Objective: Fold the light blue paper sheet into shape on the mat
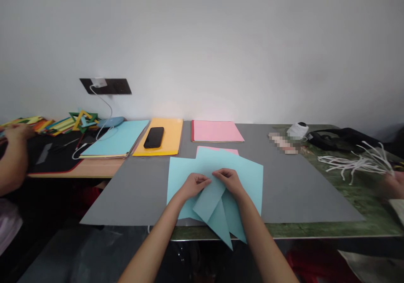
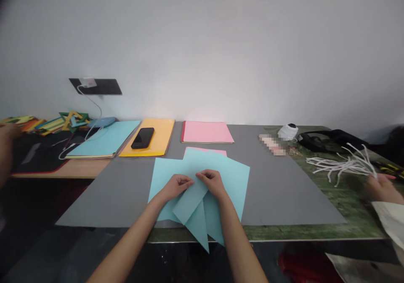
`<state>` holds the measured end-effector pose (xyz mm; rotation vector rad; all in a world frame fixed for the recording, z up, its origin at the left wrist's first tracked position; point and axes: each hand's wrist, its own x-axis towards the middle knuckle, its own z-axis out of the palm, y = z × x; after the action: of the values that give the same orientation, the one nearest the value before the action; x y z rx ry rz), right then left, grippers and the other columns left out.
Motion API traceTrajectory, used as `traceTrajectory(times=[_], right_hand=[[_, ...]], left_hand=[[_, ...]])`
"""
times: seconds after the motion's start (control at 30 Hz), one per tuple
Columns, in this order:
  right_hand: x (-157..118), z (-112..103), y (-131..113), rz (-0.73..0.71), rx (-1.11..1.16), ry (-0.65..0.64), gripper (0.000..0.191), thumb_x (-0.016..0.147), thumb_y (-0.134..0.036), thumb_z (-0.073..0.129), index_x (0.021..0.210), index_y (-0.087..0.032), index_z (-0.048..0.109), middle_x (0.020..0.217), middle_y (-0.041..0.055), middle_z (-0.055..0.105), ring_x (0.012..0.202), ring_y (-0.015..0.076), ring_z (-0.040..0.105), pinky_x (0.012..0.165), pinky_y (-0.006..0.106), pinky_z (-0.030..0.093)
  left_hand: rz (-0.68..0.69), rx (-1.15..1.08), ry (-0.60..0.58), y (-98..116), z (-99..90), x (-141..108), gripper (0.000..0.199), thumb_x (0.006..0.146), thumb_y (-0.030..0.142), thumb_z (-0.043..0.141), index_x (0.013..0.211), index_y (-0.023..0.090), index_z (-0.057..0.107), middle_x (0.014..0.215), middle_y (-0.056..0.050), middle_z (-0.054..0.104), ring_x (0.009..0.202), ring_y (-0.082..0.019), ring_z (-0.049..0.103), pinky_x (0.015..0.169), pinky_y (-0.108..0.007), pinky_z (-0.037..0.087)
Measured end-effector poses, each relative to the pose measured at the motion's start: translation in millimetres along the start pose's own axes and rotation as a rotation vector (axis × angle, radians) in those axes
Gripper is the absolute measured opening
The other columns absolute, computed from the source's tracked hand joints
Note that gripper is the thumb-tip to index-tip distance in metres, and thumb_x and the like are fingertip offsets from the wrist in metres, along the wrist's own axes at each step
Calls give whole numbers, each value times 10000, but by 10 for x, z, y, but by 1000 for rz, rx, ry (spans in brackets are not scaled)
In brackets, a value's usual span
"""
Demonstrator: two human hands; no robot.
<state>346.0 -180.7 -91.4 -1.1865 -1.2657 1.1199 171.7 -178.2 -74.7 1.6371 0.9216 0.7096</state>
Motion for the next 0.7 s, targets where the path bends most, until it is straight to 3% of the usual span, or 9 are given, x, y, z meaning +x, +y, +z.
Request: traceTrajectory(times=[0.2, 0.53, 0.7], right_hand=[[-17, 25, -27, 1, 29, 14, 201, 624, -373, 633, 621, -175, 667, 603, 20, 641, 580, 151, 549, 536, 253, 393], [55, -115, 91, 18, 123, 407, 242, 563, -393, 671, 648, -167, 660, 677, 29, 654, 677, 179, 564, 616, 280, 419], [60, -162, 86, 20, 190, 500, 240, 571, -392, 664, 669, -173, 661, 714, 30, 659, 734, 187, 573, 654, 286, 426]], left_hand=[[-36, -37, 52, -13, 31, 16, 279, 667, 388, 578, 704, 121, 649, 646, -41, 635, 569, -130, 532, 515, -221, 379], [-120, -68, 79, -107, 51, 44, 279, 535, 368, 691, 676, 133, 641, 600, -38, 644, 570, -151, 578, 512, -230, 421], [-116, -111, 139, -121, 33, 47, 316, 503, 350, 715, 728, 137, 649, 655, -49, 658, 622, -168, 593, 555, -247, 446]])
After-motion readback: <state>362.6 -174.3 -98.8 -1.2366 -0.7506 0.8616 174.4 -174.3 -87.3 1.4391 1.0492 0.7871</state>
